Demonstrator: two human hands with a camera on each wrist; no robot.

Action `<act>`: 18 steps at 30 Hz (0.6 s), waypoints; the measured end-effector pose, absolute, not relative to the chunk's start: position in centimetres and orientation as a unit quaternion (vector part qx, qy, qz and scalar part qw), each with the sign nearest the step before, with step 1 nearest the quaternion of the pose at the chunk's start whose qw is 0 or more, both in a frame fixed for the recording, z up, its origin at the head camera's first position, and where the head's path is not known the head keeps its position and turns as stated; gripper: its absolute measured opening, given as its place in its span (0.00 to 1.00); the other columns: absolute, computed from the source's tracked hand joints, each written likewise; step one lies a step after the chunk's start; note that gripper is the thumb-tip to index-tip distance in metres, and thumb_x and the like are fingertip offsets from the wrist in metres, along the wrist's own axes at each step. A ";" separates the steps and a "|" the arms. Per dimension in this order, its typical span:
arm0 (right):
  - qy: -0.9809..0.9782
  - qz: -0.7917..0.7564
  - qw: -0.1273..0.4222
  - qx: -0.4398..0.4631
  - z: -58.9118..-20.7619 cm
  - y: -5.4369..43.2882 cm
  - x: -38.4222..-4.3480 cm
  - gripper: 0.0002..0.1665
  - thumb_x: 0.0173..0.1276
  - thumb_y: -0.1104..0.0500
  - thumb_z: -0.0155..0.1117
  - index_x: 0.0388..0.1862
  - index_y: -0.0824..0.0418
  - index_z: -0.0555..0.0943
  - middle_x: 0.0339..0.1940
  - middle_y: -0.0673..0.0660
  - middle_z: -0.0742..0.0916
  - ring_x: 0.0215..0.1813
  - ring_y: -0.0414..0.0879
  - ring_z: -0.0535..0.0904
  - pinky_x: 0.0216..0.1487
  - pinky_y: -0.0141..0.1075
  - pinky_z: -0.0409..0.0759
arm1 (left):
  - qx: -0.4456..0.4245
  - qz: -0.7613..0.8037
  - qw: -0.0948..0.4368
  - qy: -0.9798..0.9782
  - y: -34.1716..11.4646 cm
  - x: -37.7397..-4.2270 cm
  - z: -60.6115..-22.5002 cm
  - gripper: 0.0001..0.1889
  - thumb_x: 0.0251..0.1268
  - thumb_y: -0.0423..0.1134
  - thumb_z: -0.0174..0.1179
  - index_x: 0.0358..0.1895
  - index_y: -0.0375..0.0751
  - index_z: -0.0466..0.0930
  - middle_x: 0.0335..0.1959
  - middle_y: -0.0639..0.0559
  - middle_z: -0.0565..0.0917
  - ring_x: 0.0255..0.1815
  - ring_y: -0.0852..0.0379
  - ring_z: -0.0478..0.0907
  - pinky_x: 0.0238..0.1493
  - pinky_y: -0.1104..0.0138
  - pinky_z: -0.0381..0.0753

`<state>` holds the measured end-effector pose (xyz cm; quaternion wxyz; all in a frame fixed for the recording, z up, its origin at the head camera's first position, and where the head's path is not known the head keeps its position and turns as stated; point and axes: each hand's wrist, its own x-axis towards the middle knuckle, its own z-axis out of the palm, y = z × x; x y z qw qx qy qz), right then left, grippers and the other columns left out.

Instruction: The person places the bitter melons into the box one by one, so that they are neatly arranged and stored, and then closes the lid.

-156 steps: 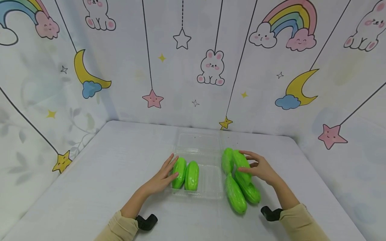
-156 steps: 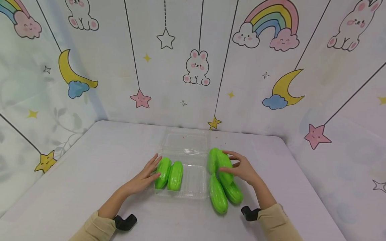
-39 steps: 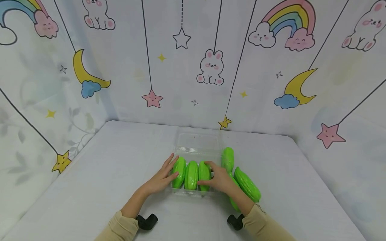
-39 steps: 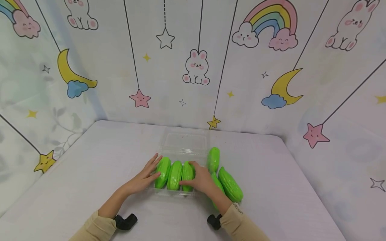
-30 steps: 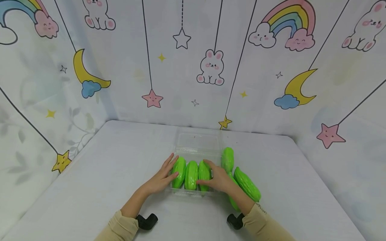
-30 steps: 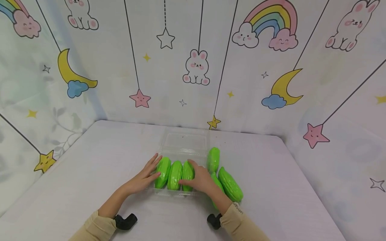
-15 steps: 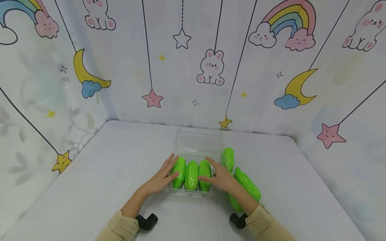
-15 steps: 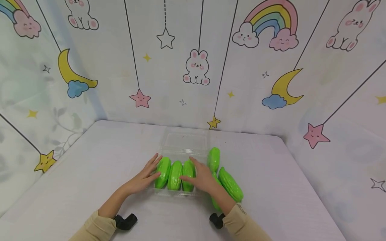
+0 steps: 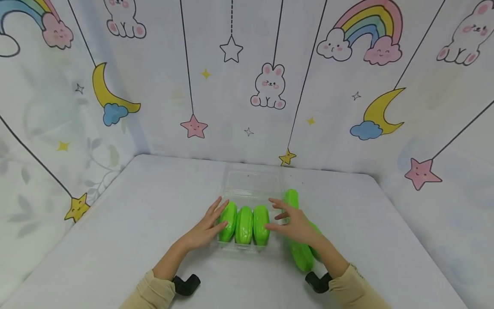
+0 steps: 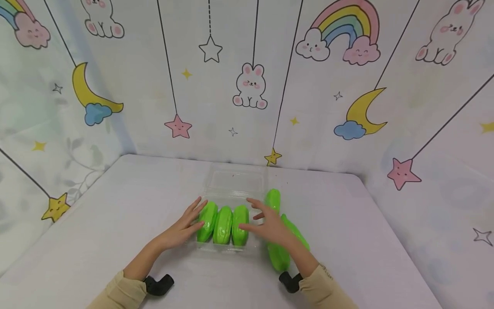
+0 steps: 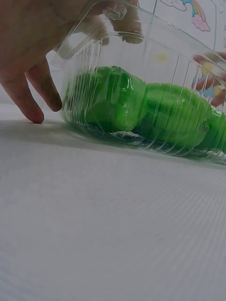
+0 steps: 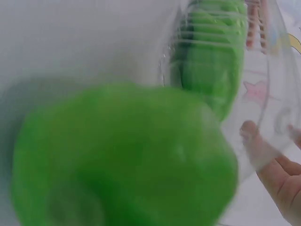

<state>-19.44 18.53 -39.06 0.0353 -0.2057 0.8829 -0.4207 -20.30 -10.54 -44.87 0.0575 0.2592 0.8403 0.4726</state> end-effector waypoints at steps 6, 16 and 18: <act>0.879 -0.425 0.052 -0.211 -38.1 20.4 -19.0 0.44 0.54 0.46 0.69 0.69 0.49 0.62 0.62 0.59 0.72 0.52 0.57 0.76 0.44 0.33 0.78 | 0.257 0.470 0.060 0.842 -10.4 -20.2 -44.8 0.32 0.72 0.43 0.46 0.73 0.49 0.42 0.73 0.42 0.34 0.71 0.39 0.35 0.60 0.39 0.52; 0.867 -0.446 0.050 -0.219 -37.1 22.5 -18.7 0.41 0.56 0.51 0.69 0.68 0.49 0.63 0.65 0.59 0.69 0.55 0.59 0.73 0.47 0.34 0.77 | 0.259 0.475 0.076 0.838 -10.0 -18.4 -41.1 0.31 0.71 0.35 0.45 0.72 0.34 0.42 0.71 0.35 0.34 0.70 0.34 0.35 0.60 0.38 0.51; 0.869 -0.442 0.047 -0.215 -37.2 23.0 -18.7 0.41 0.56 0.51 0.69 0.68 0.49 0.63 0.66 0.59 0.68 0.56 0.58 0.72 0.47 0.35 0.77 | 0.258 0.477 0.077 0.837 -10.0 -18.3 -41.0 0.31 0.71 0.35 0.45 0.72 0.35 0.42 0.71 0.35 0.34 0.70 0.34 0.36 0.60 0.38 0.51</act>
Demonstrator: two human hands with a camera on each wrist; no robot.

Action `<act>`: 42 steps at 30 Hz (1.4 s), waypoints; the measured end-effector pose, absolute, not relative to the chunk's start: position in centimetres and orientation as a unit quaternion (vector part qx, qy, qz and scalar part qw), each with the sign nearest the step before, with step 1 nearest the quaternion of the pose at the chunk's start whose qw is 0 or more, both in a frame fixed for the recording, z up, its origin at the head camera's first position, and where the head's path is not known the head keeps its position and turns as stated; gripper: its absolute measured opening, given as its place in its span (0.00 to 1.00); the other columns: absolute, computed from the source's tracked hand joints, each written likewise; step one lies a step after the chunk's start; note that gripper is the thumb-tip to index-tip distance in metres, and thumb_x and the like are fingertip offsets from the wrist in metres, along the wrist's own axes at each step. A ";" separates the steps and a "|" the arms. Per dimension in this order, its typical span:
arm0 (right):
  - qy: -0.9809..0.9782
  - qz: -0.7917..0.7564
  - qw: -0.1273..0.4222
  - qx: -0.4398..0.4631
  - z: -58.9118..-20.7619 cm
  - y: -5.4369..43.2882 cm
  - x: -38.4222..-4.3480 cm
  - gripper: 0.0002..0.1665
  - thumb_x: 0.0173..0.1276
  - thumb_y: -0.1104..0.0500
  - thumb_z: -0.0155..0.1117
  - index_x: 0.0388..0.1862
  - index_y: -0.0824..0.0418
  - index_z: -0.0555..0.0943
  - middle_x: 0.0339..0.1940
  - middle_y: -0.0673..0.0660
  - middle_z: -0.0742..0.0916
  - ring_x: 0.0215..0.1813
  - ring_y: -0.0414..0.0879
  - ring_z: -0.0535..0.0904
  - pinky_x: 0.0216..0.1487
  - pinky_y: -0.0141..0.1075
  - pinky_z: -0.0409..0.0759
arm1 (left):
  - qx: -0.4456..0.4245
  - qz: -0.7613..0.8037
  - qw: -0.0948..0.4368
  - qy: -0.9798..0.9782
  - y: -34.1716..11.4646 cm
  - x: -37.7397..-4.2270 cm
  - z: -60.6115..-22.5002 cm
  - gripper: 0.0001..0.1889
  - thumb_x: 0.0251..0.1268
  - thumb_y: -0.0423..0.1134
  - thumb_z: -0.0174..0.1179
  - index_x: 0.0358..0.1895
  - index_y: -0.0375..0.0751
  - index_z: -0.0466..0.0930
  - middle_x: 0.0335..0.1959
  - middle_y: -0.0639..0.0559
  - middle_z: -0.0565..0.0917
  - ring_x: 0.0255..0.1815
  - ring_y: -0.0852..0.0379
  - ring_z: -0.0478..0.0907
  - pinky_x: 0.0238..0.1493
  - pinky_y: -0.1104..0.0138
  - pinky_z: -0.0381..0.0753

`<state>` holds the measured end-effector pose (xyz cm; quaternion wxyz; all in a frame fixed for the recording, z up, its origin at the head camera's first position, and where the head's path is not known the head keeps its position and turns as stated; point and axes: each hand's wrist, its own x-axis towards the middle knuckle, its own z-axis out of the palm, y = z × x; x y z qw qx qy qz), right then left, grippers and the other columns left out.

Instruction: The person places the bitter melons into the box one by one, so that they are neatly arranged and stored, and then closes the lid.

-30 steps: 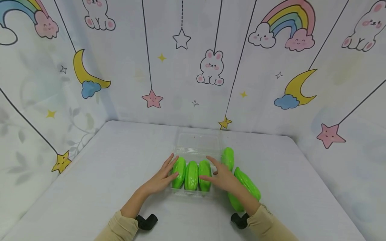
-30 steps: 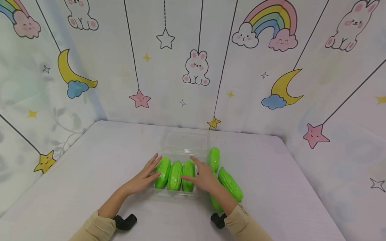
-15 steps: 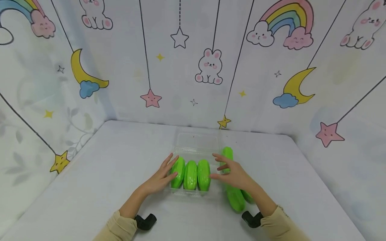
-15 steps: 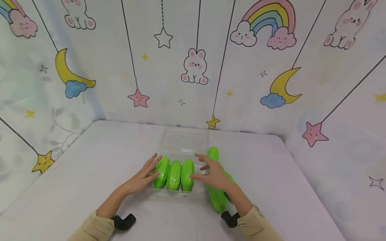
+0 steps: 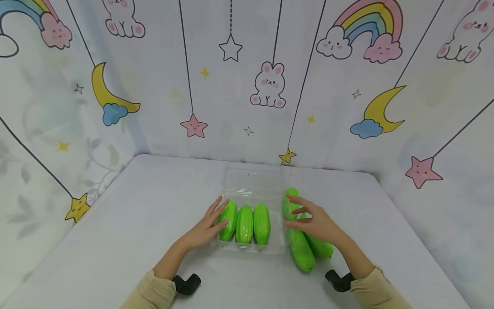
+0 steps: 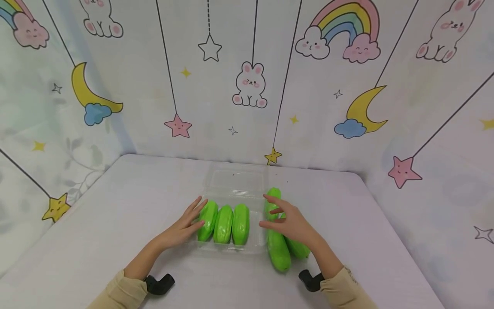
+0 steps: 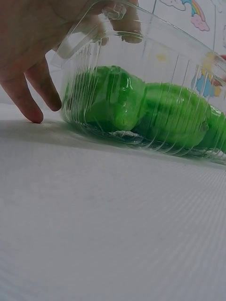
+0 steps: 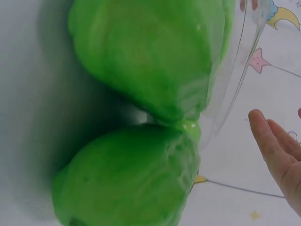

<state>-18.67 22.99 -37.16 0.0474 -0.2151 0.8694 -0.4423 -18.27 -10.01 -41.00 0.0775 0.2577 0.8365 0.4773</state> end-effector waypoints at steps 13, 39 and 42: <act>0.884 -0.406 0.019 -0.230 -37.1 26.0 -18.5 0.42 0.55 0.50 0.70 0.67 0.52 0.63 0.66 0.59 0.68 0.57 0.58 0.72 0.50 0.47 0.76 | 0.266 0.465 0.052 0.843 -10.0 -20.4 -44.5 0.31 0.72 0.44 0.45 0.73 0.47 0.43 0.73 0.41 0.34 0.71 0.39 0.36 0.60 0.39 0.54; 0.889 -0.384 0.004 -0.249 -37.8 29.8 -18.7 0.42 0.55 0.53 0.70 0.68 0.50 0.64 0.65 0.58 0.69 0.55 0.53 0.73 0.49 0.47 0.76 | 0.258 0.461 0.056 0.847 -10.4 -20.3 -44.6 0.32 0.71 0.44 0.45 0.73 0.47 0.42 0.73 0.43 0.34 0.71 0.40 0.35 0.61 0.39 0.50; 0.888 -0.389 0.007 -0.247 -38.0 30.1 -18.8 0.41 0.56 0.54 0.70 0.67 0.50 0.64 0.65 0.57 0.69 0.55 0.51 0.73 0.49 0.47 0.76 | 0.257 0.461 0.057 0.847 -10.5 -20.2 -44.6 0.32 0.71 0.44 0.46 0.73 0.48 0.42 0.73 0.43 0.34 0.71 0.40 0.35 0.61 0.39 0.50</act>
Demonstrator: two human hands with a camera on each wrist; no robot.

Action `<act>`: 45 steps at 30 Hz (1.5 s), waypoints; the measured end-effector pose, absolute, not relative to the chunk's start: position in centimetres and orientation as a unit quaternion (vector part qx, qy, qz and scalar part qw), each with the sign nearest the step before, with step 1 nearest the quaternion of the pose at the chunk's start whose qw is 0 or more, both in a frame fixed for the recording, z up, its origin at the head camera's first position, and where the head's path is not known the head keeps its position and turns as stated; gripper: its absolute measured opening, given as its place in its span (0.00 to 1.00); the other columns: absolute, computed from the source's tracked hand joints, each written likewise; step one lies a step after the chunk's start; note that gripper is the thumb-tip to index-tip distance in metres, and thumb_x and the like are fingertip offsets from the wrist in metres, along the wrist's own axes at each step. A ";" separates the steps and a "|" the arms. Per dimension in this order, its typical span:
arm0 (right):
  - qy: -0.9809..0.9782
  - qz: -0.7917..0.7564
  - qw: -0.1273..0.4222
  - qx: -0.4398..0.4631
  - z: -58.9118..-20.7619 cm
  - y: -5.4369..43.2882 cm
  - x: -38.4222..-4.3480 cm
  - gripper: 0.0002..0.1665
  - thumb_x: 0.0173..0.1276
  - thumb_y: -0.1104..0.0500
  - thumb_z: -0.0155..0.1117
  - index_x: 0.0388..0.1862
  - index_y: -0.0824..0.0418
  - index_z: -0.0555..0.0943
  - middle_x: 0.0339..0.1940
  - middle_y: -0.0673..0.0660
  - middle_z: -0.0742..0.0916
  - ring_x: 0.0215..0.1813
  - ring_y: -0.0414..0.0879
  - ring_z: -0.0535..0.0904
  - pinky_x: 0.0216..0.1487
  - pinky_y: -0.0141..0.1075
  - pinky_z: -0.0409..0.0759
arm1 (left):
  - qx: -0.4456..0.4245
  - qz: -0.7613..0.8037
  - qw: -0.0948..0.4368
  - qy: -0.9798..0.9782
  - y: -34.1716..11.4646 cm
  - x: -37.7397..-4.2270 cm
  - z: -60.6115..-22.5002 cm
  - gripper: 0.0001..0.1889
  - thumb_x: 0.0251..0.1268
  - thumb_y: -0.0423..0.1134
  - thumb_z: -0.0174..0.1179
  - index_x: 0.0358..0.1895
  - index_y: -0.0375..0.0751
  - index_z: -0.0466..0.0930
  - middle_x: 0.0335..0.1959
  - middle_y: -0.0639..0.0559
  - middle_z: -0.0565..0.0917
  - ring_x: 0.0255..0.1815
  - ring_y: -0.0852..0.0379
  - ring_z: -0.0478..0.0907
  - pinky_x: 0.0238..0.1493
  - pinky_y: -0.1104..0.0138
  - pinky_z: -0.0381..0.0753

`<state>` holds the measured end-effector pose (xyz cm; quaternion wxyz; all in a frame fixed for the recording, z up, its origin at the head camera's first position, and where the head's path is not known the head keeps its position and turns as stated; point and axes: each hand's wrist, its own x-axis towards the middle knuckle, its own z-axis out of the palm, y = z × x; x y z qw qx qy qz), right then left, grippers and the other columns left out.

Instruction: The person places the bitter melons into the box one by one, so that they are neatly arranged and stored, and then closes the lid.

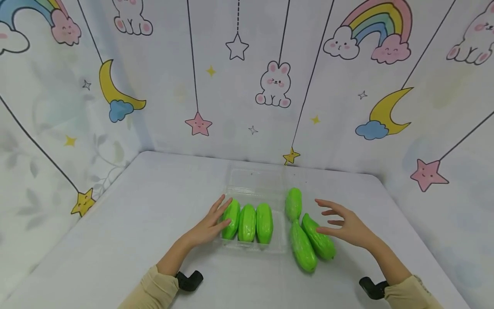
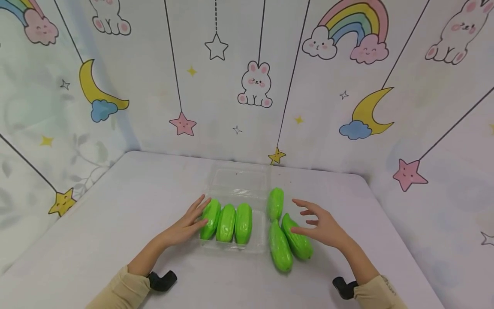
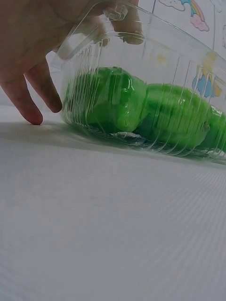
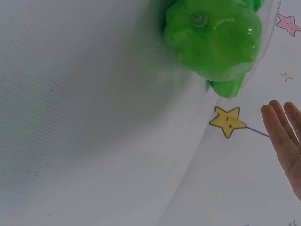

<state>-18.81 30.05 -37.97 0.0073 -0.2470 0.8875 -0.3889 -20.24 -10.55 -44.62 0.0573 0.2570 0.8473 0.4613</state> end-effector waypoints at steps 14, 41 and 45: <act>0.887 -0.393 0.057 -0.236 -39.6 31.3 -19.5 0.42 0.57 0.53 0.69 0.69 0.53 0.62 0.67 0.59 0.67 0.58 0.65 0.68 0.48 0.53 0.74 | 0.260 0.457 0.058 0.849 -10.6 -20.3 -44.3 0.32 0.71 0.45 0.45 0.73 0.47 0.42 0.73 0.43 0.34 0.71 0.40 0.35 0.61 0.39 0.51; 0.865 -0.399 0.155 -0.262 -41.9 31.6 -20.2 0.47 0.56 0.58 0.70 0.71 0.62 0.56 0.66 0.72 0.63 0.55 0.70 0.69 0.45 0.59 0.72 | 0.262 0.460 0.059 0.846 -10.7 -20.2 -44.6 0.32 0.71 0.45 0.45 0.73 0.47 0.42 0.73 0.41 0.34 0.71 0.39 0.36 0.61 0.40 0.52; 0.859 -0.401 0.157 -0.277 -42.0 31.8 -20.3 0.47 0.56 0.58 0.69 0.71 0.62 0.57 0.68 0.68 0.61 0.61 0.70 0.63 0.50 0.56 0.70 | 0.262 0.459 0.058 0.847 -10.7 -20.4 -44.7 0.32 0.72 0.45 0.45 0.73 0.47 0.41 0.73 0.42 0.34 0.71 0.39 0.36 0.61 0.40 0.52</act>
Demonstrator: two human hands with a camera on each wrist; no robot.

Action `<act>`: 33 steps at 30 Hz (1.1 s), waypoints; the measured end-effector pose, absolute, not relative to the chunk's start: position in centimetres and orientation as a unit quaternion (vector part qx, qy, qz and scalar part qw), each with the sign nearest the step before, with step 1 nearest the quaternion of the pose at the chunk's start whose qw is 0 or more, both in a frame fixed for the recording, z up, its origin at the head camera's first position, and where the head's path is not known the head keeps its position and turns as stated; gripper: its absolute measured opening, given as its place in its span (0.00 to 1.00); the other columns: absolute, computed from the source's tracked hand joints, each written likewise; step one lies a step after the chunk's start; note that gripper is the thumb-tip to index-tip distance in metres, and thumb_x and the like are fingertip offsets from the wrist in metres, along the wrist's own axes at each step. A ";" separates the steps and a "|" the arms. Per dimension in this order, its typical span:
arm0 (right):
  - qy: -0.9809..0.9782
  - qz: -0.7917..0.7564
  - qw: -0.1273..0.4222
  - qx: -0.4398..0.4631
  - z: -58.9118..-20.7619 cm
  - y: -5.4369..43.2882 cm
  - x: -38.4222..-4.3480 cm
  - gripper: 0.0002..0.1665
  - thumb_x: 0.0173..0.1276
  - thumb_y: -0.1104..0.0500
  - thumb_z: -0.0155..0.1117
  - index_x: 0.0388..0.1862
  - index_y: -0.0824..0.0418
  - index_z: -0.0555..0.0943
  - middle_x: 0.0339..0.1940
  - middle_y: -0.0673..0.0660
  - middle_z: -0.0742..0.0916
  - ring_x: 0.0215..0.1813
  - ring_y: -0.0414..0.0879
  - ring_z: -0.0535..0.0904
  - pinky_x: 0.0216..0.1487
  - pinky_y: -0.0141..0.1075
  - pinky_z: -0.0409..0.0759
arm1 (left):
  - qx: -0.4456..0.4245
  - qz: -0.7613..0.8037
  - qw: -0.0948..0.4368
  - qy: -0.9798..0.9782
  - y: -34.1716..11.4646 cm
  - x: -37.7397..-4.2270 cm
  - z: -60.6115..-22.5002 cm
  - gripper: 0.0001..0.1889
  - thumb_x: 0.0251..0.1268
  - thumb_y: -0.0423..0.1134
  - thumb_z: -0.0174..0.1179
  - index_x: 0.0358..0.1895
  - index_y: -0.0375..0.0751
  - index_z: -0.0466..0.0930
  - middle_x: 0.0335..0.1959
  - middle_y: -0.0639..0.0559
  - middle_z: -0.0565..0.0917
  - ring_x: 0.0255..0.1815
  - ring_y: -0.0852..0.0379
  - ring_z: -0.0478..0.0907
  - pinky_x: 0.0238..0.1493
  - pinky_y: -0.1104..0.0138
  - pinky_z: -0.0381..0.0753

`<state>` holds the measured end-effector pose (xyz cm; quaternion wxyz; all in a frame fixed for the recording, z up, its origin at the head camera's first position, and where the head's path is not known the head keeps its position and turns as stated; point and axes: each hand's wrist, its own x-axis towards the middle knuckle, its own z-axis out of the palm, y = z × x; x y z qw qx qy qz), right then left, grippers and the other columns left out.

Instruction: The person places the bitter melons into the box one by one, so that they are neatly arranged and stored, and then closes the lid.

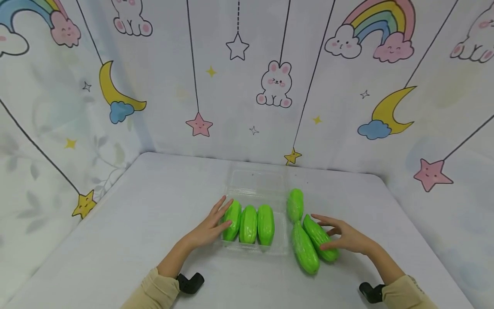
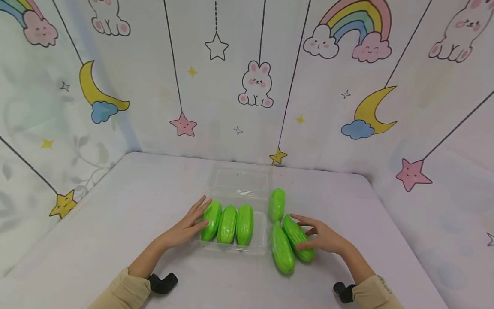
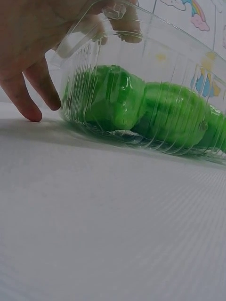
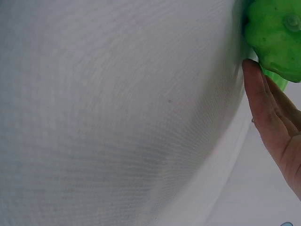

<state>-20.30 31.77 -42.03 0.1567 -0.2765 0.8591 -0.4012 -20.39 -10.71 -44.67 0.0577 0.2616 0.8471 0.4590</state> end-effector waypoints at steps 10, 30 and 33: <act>0.845 -0.403 0.205 -0.285 -41.7 32.1 -20.0 0.49 0.55 0.60 0.70 0.71 0.62 0.55 0.70 0.66 0.59 0.63 0.71 0.58 0.51 0.51 0.70 | 0.260 0.463 0.058 0.845 -10.8 -20.5 -44.8 0.33 0.71 0.45 0.45 0.73 0.49 0.41 0.73 0.43 0.34 0.71 0.40 0.35 0.61 0.40 0.52; 0.854 -0.410 0.168 -0.273 -41.6 32.3 -19.7 0.49 0.52 0.60 0.71 0.71 0.58 0.58 0.69 0.60 0.63 0.60 0.50 0.65 0.50 0.39 0.73 | 0.246 0.472 0.058 0.844 -10.2 -19.4 -43.2 0.31 0.72 0.39 0.44 0.73 0.43 0.43 0.72 0.39 0.34 0.71 0.38 0.36 0.60 0.40 0.54; 0.854 -0.411 0.162 -0.273 -41.5 32.3 -19.6 0.49 0.52 0.60 0.72 0.71 0.59 0.58 0.69 0.60 0.63 0.60 0.51 0.65 0.51 0.39 0.73 | 0.248 0.462 0.057 0.850 -10.4 -20.0 -44.1 0.31 0.72 0.42 0.45 0.73 0.47 0.42 0.73 0.42 0.35 0.71 0.40 0.37 0.60 0.41 0.56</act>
